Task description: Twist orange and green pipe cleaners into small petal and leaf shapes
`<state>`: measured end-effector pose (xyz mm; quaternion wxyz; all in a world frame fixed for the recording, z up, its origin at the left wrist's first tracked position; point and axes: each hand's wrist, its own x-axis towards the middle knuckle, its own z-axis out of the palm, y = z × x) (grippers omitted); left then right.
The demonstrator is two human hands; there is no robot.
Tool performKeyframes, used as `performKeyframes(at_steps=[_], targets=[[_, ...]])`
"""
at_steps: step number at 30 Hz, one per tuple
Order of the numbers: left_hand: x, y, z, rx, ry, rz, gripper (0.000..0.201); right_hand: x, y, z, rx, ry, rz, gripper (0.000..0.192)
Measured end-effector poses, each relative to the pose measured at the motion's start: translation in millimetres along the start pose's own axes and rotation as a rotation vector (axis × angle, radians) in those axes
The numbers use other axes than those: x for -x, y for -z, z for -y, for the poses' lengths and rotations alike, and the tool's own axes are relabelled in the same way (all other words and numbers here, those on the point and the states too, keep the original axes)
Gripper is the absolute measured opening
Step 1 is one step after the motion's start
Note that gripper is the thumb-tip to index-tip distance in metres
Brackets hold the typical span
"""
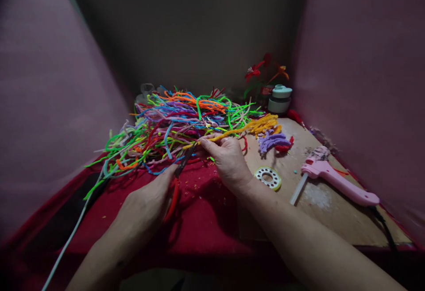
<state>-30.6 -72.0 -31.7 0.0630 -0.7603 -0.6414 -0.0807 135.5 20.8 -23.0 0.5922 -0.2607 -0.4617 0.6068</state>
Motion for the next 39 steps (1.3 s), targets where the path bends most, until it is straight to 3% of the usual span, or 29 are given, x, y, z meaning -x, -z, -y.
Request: performKeyframes(at_steps=[12, 25, 39], targets=[[0.0, -4.4, 1.1, -0.024, -0.053, -0.078, 0.049, 1.0, 0.5, 1.0, 0.065, -0.014, -0.003, 0.016], [0.7, -6.1, 1.0, -0.077, -0.062, -0.089, 0.049, 2.2, 1.4, 1.3, 0.076, -0.076, 0.014, 0.020], [1.1, -2.4, -6.5, -0.064, 0.023, 0.079, 0.051, 4.1, 1.9, 1.6, 0.232, -0.028, -0.011, 0.021]])
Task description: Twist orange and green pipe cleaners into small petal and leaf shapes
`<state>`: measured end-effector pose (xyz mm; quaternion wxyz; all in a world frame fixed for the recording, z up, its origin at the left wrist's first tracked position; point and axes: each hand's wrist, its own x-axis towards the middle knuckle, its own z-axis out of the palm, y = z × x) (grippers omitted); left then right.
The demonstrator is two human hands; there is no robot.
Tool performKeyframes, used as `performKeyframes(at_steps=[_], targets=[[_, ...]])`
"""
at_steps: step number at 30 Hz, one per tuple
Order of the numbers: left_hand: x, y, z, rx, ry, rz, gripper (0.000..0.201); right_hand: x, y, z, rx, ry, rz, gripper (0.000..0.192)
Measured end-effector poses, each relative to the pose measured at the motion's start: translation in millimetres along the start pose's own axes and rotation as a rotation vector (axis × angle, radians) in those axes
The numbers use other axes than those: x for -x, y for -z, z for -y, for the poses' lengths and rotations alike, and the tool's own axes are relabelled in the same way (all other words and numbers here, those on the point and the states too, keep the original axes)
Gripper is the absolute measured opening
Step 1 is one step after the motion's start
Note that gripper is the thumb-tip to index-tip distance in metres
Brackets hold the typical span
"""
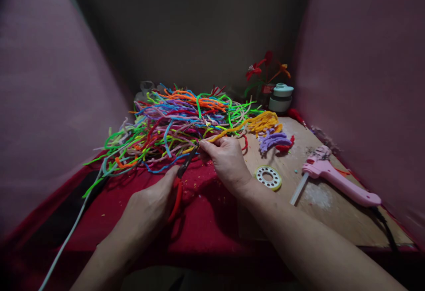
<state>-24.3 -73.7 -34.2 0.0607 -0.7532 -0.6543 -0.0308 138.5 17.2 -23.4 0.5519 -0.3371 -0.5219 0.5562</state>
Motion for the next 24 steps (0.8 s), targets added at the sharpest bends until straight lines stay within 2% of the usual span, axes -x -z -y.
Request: performKeyframes(at_steps=[5, 9, 17, 21, 24], targets=[[-0.5, -3.1, -2.1, 0.117, -0.008, 0.007, 0.050, -0.2, -0.5, -1.0, 0.010, 0.025, -0.028, 0.020], [-2.0, -2.2, -3.9, 0.095, 0.014, 0.016, 0.051, -0.7, -0.1, -0.8, 0.015, 0.041, -0.026, 0.019], [-6.2, 3.2, -6.4, 0.077, 0.018, 0.004, 0.055, 2.0, -2.1, 3.3, -0.021, -0.014, -0.003, 0.018], [-5.2, 3.2, 3.5, 0.095, 0.026, -0.042, 0.051, -0.1, -0.8, 1.6, -0.037, -0.014, -0.051, 0.017], [-4.4, 5.8, 16.6, 0.110, 0.000, -0.039, 0.048, -3.7, 1.8, 1.8, -0.079, 0.026, -0.145, 0.017]])
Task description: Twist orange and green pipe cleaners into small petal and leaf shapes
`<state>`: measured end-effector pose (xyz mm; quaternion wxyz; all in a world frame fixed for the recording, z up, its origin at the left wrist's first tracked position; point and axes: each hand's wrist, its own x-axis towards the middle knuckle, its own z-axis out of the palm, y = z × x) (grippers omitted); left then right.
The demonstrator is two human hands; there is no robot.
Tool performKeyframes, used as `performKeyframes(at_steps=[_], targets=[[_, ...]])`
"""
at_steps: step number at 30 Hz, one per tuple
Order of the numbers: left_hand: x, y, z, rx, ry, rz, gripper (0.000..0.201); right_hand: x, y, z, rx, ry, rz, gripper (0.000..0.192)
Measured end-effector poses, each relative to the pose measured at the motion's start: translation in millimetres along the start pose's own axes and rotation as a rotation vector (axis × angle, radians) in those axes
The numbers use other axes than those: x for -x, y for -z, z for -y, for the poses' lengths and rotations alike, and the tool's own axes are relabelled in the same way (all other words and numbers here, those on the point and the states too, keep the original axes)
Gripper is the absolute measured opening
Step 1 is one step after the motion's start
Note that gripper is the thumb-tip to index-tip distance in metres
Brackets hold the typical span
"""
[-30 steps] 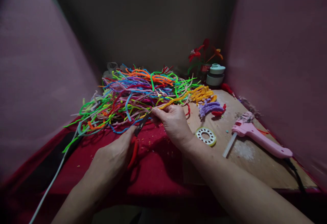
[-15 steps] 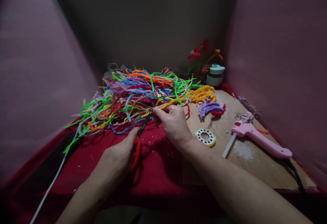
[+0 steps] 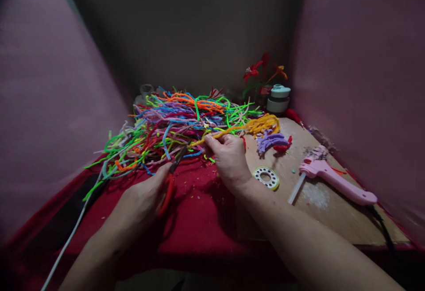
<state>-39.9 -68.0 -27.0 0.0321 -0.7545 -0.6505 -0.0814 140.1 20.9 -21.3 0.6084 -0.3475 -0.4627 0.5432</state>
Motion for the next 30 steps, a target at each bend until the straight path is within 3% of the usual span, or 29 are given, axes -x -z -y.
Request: performKeyframes(at_steps=[4, 8, 10, 13, 15, 17, 21, 25, 30], targets=[[-7.2, 8.6, 10.3, 0.031, -0.138, 0.136, 0.038, -1.8, 0.2, 2.7, -0.114, 0.034, -0.016, 0.016], [-24.6, 17.7, 9.4, 0.015, -0.210, 0.157, 0.029, 1.4, -3.0, 2.8, -0.187, 0.009, 0.064, 0.015], [-33.5, 23.1, 5.4, 0.046, -0.173, 0.057, 0.025, 3.6, -4.6, 2.3, -0.187, 0.006, 0.103, 0.014], [-44.4, 30.0, -6.0, 0.125, -0.105, -0.246, 0.031, 7.4, -6.1, 2.0, -0.140, 0.028, 0.174, 0.013], [-50.2, 32.0, -15.8, 0.149, -0.160, -0.319, 0.033, 10.2, -7.0, 2.4, -0.119, 0.029, 0.217, 0.013], [-55.0, 31.8, -24.0, 0.172, -0.214, -0.236, 0.025, 11.9, -7.8, 3.2, -0.128, 0.019, 0.241, 0.013], [-61.2, 30.8, -26.5, 0.242, -0.177, -0.101, 0.026, 7.4, -7.2, 5.1, -0.236, -0.066, 0.206, 0.016], [-64.8, 33.9, -12.3, 0.425, -0.135, 0.070, 0.034, -6.3, -0.5, 4.3, -0.403, -0.156, 0.114, 0.015], [-64.6, 40.8, 9.1, 0.702, 0.028, 0.301, 0.039, -19.0, 8.1, 6.9, -0.528, -0.183, -0.006, 0.008]])
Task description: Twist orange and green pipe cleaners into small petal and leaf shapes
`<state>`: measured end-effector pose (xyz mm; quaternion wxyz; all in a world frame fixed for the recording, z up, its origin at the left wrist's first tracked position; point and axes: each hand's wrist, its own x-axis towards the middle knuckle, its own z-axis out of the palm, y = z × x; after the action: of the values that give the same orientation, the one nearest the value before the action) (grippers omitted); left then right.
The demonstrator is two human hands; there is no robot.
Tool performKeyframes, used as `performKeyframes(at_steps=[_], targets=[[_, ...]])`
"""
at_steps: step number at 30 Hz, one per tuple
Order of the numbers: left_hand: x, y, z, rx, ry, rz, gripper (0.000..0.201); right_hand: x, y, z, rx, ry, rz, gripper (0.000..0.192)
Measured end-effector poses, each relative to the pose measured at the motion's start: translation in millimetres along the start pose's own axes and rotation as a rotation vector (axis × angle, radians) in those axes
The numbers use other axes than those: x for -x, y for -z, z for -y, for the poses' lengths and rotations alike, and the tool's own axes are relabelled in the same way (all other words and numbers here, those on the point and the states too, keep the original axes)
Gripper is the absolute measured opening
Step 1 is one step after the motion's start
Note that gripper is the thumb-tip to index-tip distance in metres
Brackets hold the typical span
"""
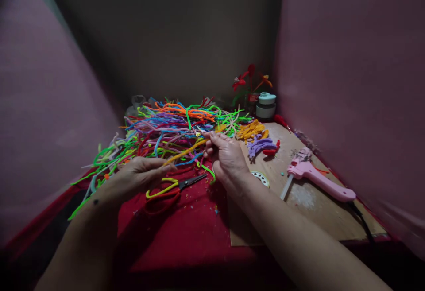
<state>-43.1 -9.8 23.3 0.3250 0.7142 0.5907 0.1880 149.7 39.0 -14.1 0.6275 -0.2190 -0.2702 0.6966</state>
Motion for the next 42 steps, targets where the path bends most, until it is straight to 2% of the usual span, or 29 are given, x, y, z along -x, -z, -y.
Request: performKeyframes(at_steps=[4, 7, 9, 11, 13, 15, 17, 20, 23, 25, 31, 36, 42], targets=[[8.4, 13.3, 10.3, 0.136, 0.070, -0.007, 0.035, -3.1, -2.5, 9.3, -0.093, -0.027, -0.126, 0.011], [12.9, 21.6, 20.5, 0.291, 0.073, -0.128, 0.026, -4.1, -3.9, 12.3, -0.134, 0.016, -0.163, 0.014], [12.3, 23.5, 25.8, 0.513, -0.010, -0.301, 0.018, -3.5, -3.9, 10.7, -0.135, 0.026, -0.140, 0.018], [8.9, 20.9, 27.4, 0.861, -0.200, -0.443, 0.014, -1.8, -3.6, 7.2, -0.133, 0.006, -0.085, 0.017], [3.9, 13.5, 24.3, 1.220, -0.381, -0.466, 0.024, 0.5, -3.5, 3.3, -0.149, -0.017, -0.013, 0.014], [-1.2, 2.6, 17.0, 1.355, -0.376, -0.388, 0.038, 3.1, -4.0, -0.2, -0.176, -0.033, 0.031, 0.011], [-6.1, -9.8, 6.5, 1.294, -0.288, -0.317, 0.043, 6.0, -5.3, -3.3, -0.188, -0.046, 0.041, 0.010], [-13.4, -26.8, -11.6, 1.075, -0.225, -0.211, 0.046, 10.3, -7.6, -7.8, -0.160, -0.059, 0.044, 0.007], [-20.6, -37.0, -26.2, 0.888, -0.279, -0.274, 0.023, 13.1, -9.1, -10.8, -0.134, -0.070, 0.075, 0.004], [-24.7, -38.8, -30.3, 0.854, -0.320, -0.325, 0.019, 13.2, -9.2, -10.9, -0.134, -0.075, 0.087, 0.004], [-31.2, -31.9, -18.9, 0.933, -0.343, -0.303, 0.015, 9.7, -8.2, -5.8, -0.139, -0.027, 0.058, 0.005], [-34.1, -31.0, -8.4, 1.053, -0.365, -0.339, 0.014, 11.7, -10.2, -6.5, -0.134, 0.001, 0.025, 0.005], [-35.0, -28.7, -1.5, 1.225, -0.300, -0.319, 0.013, 14.2, -10.1, -7.2, -0.027, -0.014, 0.087, 0.007]])
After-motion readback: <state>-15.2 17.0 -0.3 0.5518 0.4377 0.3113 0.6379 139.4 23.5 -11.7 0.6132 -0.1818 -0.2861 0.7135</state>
